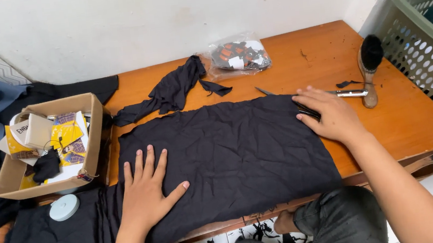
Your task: The person measures a piece of black fabric with a tape measure on a wooden table, then cuts it with scissors. They unfold the fabric and use a utility knife to trim the edges along the table surface.
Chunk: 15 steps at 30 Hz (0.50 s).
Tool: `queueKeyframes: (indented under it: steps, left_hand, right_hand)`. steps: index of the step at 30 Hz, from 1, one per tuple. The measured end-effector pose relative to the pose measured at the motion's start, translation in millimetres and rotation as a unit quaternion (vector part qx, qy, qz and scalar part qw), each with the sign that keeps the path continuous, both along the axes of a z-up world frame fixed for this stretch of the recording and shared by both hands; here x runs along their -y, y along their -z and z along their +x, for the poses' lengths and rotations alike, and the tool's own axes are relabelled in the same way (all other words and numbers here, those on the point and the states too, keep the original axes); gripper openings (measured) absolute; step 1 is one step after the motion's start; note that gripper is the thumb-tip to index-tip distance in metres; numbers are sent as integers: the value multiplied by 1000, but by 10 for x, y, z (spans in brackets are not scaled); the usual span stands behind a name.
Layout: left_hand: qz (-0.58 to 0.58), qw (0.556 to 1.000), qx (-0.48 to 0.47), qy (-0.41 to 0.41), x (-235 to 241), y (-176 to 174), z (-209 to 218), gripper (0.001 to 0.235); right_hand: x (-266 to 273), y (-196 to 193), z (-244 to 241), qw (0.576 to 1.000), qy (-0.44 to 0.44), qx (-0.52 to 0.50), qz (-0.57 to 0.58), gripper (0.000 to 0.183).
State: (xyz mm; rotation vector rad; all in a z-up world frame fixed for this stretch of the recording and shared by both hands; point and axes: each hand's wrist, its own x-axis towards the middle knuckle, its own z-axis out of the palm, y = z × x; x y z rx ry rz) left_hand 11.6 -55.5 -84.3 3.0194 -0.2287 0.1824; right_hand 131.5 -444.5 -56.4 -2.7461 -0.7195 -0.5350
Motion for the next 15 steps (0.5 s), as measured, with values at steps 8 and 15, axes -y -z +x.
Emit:
queueKeyframes:
  steps: [8,15]
  left_hand:
    - [14,1000,-25,-9,5,-20,13,81]
    - [-21,997,-72,-29,34,-172,123,86]
  right_hand:
    - [465,82,4,979,177,-52,-85,25]
    - [446,-14,-178,989,132,70,7,37]
